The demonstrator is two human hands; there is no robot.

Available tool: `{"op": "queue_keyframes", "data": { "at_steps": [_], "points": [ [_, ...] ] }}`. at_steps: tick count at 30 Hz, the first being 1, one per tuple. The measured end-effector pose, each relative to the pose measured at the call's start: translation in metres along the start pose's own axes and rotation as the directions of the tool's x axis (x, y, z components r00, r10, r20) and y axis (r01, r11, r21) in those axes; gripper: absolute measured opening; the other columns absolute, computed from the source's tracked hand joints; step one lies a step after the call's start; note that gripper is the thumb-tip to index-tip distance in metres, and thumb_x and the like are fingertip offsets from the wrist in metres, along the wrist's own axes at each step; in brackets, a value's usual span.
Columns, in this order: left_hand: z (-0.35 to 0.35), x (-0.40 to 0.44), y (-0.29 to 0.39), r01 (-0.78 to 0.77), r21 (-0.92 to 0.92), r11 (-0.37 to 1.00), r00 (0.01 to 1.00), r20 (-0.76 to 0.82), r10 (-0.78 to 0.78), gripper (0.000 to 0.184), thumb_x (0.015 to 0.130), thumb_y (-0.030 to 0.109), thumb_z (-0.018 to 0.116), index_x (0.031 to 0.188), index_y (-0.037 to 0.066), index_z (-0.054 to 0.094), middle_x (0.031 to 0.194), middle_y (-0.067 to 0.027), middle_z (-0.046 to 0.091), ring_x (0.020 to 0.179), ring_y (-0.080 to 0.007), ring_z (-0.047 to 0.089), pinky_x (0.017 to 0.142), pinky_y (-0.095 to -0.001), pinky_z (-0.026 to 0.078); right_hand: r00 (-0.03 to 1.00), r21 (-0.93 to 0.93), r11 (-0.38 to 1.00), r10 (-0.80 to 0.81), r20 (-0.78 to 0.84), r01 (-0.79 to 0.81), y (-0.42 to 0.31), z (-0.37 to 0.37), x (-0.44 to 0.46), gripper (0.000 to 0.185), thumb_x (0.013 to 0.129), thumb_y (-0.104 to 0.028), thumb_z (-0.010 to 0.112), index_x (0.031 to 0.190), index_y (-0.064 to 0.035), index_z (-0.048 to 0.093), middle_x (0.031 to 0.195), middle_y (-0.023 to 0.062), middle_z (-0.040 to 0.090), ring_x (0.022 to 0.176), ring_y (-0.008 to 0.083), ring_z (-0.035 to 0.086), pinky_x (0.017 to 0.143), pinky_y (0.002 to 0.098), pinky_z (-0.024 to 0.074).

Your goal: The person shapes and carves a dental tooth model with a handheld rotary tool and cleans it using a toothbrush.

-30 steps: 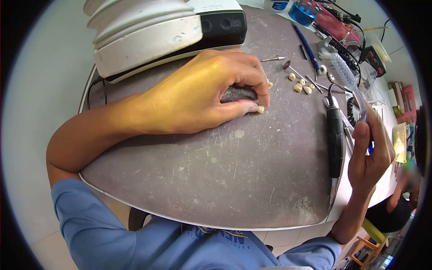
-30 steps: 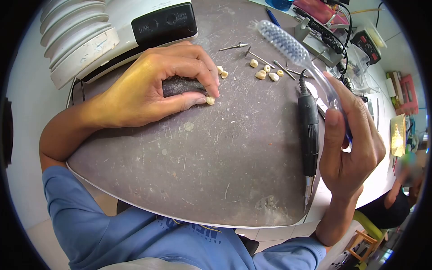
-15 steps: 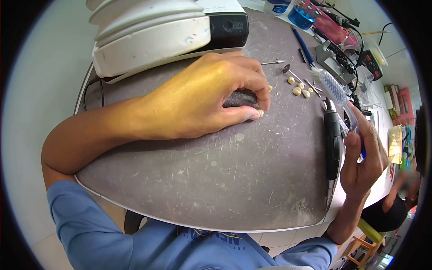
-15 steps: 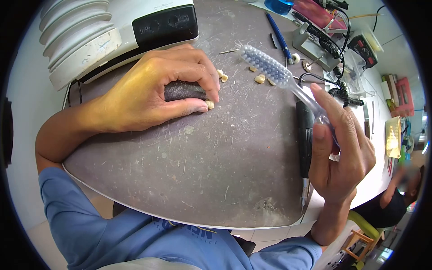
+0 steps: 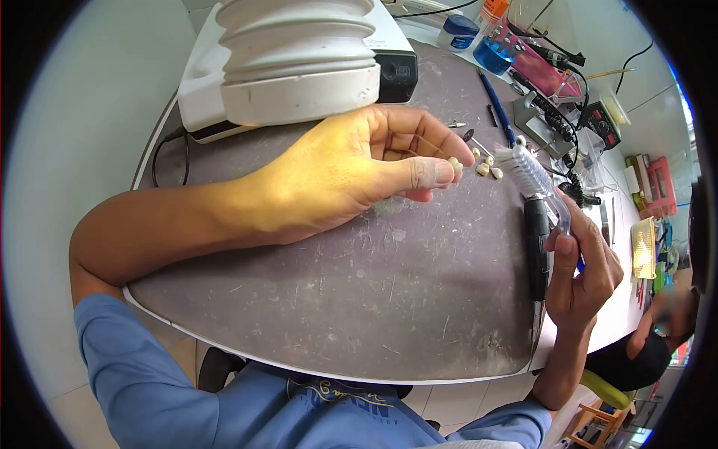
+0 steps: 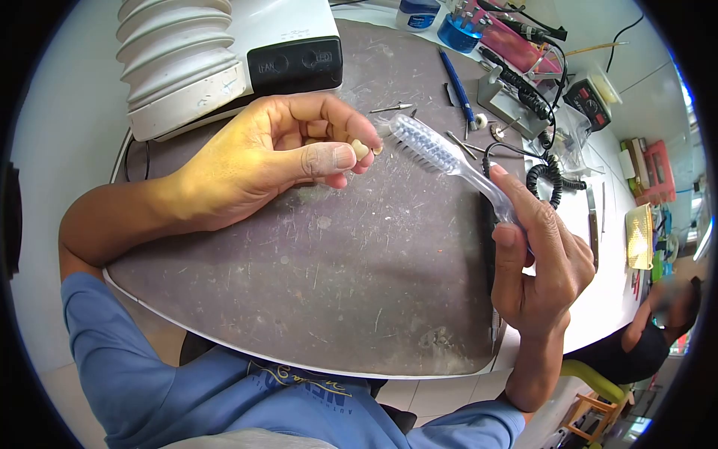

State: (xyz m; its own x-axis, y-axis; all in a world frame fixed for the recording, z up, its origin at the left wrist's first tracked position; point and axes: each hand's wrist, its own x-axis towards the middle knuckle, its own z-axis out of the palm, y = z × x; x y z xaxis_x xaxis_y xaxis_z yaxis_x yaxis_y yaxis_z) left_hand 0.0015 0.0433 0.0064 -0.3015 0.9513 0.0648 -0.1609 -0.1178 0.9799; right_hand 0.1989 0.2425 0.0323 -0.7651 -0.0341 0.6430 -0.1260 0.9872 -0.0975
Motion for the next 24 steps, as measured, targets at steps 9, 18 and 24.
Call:
{"op": "queue_keyframes", "data": {
  "at_steps": [9, 18, 24],
  "points": [
    [0.003, 0.003, -0.004, 0.011, -0.027, 1.000, 1.000, -0.016, -0.011, 0.026, 0.091, 0.016, 0.064, 0.112, 0.001, 0.062, 0.097, -0.0032, 0.065, 0.087, -0.0070, 0.058, 0.082, -0.0216, 0.046, 0.995, -0.019, 0.997, 0.072, 0.066, -0.071, -0.004, -0.001, 0.002, 0.028, 0.094, -0.015, 0.055, 0.112, 0.0028, 0.066, 0.080, 0.0132, 0.068, 0.054, 0.0115, 0.055, 0.049, 0.0242, 0.0410],
    [0.001, 0.002, -0.007, -0.008, -0.042, 0.999, 1.000, 0.025, 0.009, 0.025, 0.091, 0.017, 0.065, 0.110, 0.002, 0.062, 0.093, -0.0024, 0.064, 0.088, -0.0068, 0.058, 0.082, -0.0213, 0.047, 0.999, -0.047, 0.998, 0.042, -0.001, -0.042, 0.002, 0.003, 0.001, 0.024, 0.093, -0.014, 0.059, 0.108, 0.0014, 0.068, 0.083, 0.0126, 0.070, 0.051, 0.0094, 0.051, 0.043, 0.0228, 0.0362],
    [0.001, 0.002, -0.004, -0.006, -0.001, 1.000, 1.000, 0.020, 0.006, 0.027, 0.092, 0.017, 0.063, 0.114, 0.001, 0.060, 0.096, -0.0035, 0.064, 0.092, -0.0084, 0.059, 0.084, -0.0236, 0.047, 0.998, -0.038, 0.998, 0.056, -0.016, -0.057, 0.004, 0.003, 0.000, 0.024, 0.093, -0.014, 0.060, 0.109, 0.0009, 0.068, 0.082, 0.0129, 0.069, 0.050, 0.0092, 0.050, 0.043, 0.0228, 0.0353]
  ]
}}
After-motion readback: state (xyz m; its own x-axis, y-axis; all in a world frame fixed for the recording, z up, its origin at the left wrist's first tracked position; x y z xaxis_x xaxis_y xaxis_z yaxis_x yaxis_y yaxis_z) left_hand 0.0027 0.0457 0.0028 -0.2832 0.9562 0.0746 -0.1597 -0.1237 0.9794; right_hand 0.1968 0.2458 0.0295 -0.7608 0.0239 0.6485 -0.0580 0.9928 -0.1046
